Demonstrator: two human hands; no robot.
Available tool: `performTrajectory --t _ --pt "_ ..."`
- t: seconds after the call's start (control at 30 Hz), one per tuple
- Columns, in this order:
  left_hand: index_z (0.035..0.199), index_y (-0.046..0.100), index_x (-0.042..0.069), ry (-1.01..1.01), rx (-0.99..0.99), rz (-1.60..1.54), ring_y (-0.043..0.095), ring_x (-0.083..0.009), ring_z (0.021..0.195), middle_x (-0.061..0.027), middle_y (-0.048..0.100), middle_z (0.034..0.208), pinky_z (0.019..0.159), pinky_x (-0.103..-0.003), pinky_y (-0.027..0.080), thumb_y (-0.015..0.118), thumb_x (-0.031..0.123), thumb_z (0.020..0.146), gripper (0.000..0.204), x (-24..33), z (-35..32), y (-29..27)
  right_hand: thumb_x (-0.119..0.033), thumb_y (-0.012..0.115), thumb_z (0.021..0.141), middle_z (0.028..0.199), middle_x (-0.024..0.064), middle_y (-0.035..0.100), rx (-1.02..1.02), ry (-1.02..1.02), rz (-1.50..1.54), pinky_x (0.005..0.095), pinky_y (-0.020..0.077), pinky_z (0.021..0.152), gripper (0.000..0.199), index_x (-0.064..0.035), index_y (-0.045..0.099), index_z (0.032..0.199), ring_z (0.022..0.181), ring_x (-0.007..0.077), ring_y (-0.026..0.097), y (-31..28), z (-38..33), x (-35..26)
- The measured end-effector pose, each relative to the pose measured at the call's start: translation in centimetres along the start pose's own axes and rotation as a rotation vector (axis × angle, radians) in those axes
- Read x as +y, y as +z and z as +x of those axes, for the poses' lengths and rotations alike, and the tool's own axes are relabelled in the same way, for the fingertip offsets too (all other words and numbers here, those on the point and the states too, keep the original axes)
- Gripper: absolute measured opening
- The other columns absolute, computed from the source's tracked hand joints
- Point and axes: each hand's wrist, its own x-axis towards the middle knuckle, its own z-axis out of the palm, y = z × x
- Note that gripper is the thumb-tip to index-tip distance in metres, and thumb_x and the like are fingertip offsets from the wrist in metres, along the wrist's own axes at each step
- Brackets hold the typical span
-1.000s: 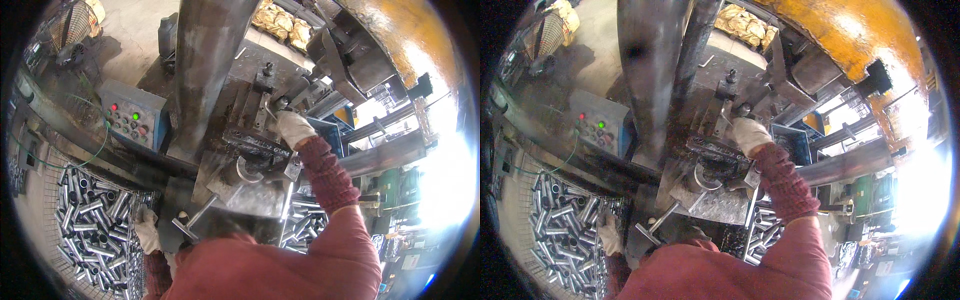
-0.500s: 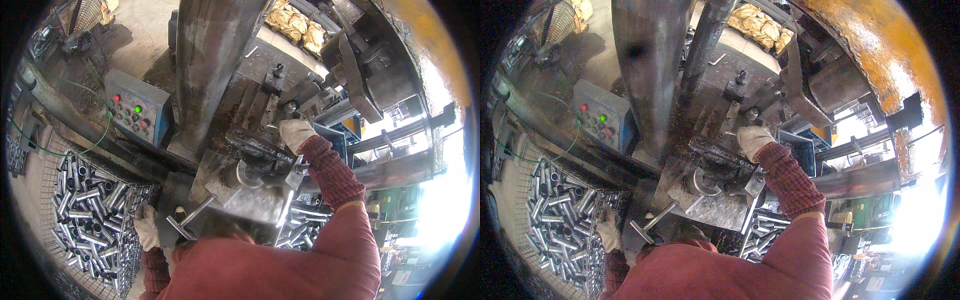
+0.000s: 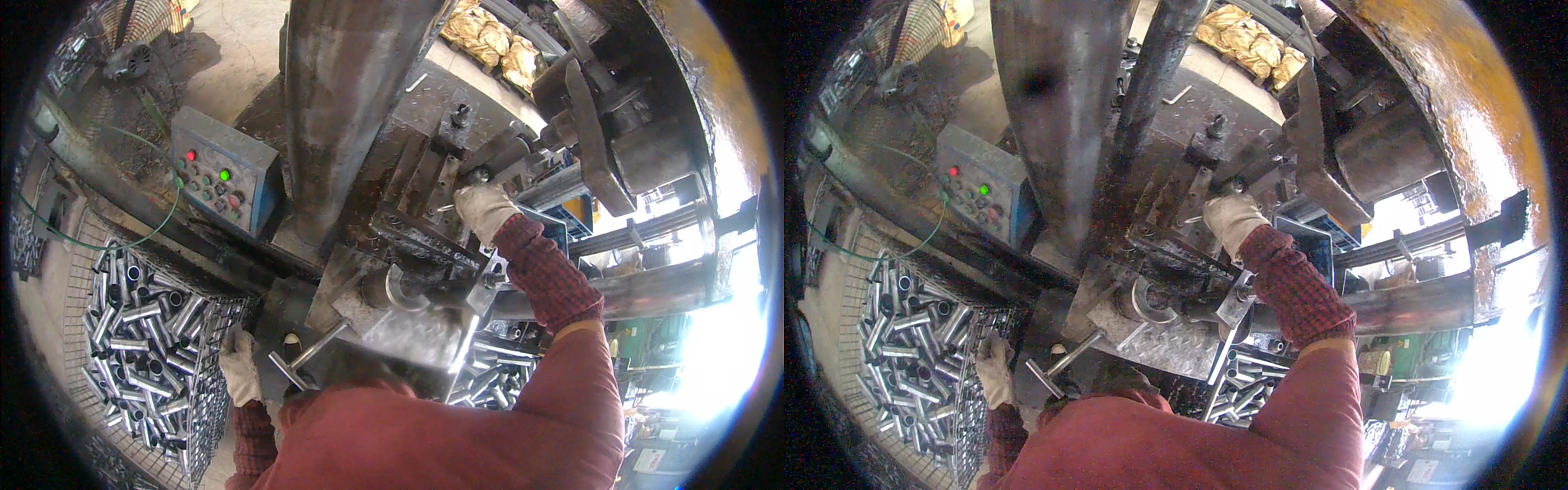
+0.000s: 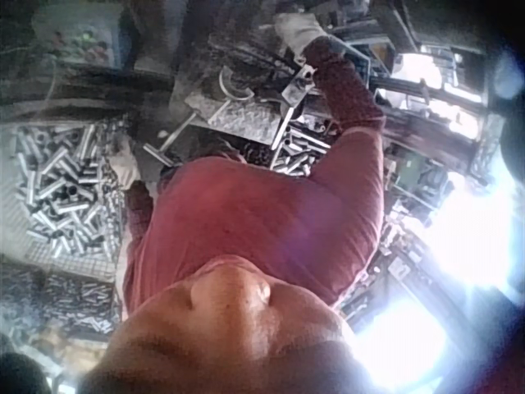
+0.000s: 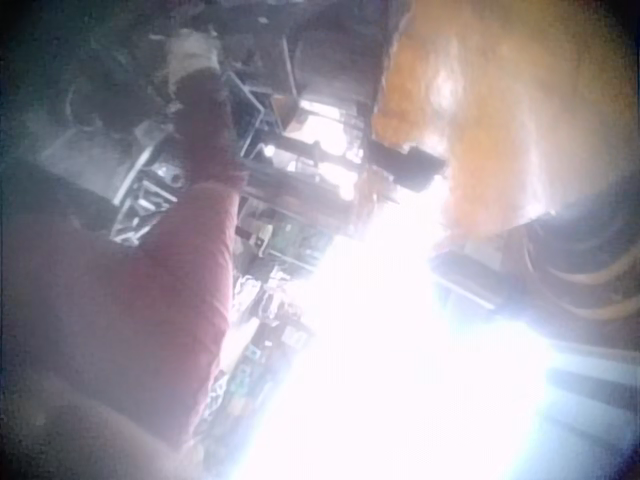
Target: The person repeatedly places cylindrical metal parts into a press machine, activates the press, and removes the processed parts. The person wears gloves and uses both hands to handle the parts and operate the machine controls.
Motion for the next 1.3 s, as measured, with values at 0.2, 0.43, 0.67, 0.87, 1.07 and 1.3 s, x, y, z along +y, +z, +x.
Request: performTrajectory --t 0.2,0.43,0.67,0.87,1.07,1.3 --pt "0.145 0.063 -0.007 0.122 -0.018 0.141 0.068 -0.0216 0.109 -0.0130 0.073 0.125 0.097 -0.034 0.055 0.070 0.035 0.110 0.054 0.9 -0.1 -0.6 -0.010 0.066 0.090 0.089 0.0215 0.077 0.016 0.023 -0.042 0.0529 0.0619 0.075 0.009 -0.0040 0.072 0.087 0.089 0.0418 0.078 0.8 1.8 0.2" --pt "0.134 0.068 -0.004 0.002 -0.050 -0.082 0.062 -0.0145 0.090 -0.0043 0.070 0.105 0.084 -0.031 0.053 0.072 0.039 0.108 0.049 2.3 -0.3 0.6 -0.018 0.068 0.091 0.080 0.0172 0.073 -0.013 -0.105 0.030 0.0503 0.0605 0.070 0.015 -0.0057 0.073 0.083 0.080 0.0398 0.077 3.2 -3.7 -2.8" --pt "0.124 0.072 -0.002 0.086 -0.090 -0.063 0.065 -0.0168 0.089 -0.0047 0.071 0.101 0.082 -0.033 0.053 0.069 0.037 0.110 0.042 1.7 0.7 0.0 -0.038 0.081 0.095 0.091 0.0214 0.077 0.211 -0.097 0.605 0.0508 0.0602 0.084 0.040 -0.0020 0.077 0.112 0.089 0.0446 0.075 -1.5 -4.3 -10.8" --pt "0.137 0.070 -0.004 0.113 -0.105 0.024 0.069 -0.0216 0.099 -0.0100 0.076 0.114 0.088 -0.036 0.056 0.069 0.032 0.109 0.046 2.3 2.1 -3.2 -0.034 0.060 0.111 0.113 0.0145 0.073 0.099 0.586 2.805 0.0485 0.0622 0.087 0.032 -0.0039 0.070 0.115 0.102 0.0338 0.069 -1.3 5.1 -18.8" --pt "0.132 0.071 -0.003 0.074 0.098 0.006 0.066 -0.0179 0.093 -0.0065 0.072 0.109 0.087 -0.035 0.055 0.068 0.031 0.109 0.041 -0.4 2.0 -6.2 -0.027 0.060 0.111 0.098 0.0084 0.071 0.429 0.777 2.553 0.0476 0.0633 0.071 0.025 -0.0064 0.067 0.123 0.086 0.0247 0.071 -0.7 6.5 -19.3" --pt "0.126 0.072 -0.001 0.202 0.018 0.162 0.067 -0.0220 0.097 -0.0085 0.072 0.108 0.090 -0.036 0.055 0.069 0.033 0.110 0.038 -3.7 3.0 -6.2 -0.015 0.061 0.101 0.102 0.0216 0.075 0.020 0.098 0.654 0.0535 0.0607 0.081 0.026 -0.0090 0.074 0.123 0.092 0.0401 0.076 -5.5 -0.5 -9.3"
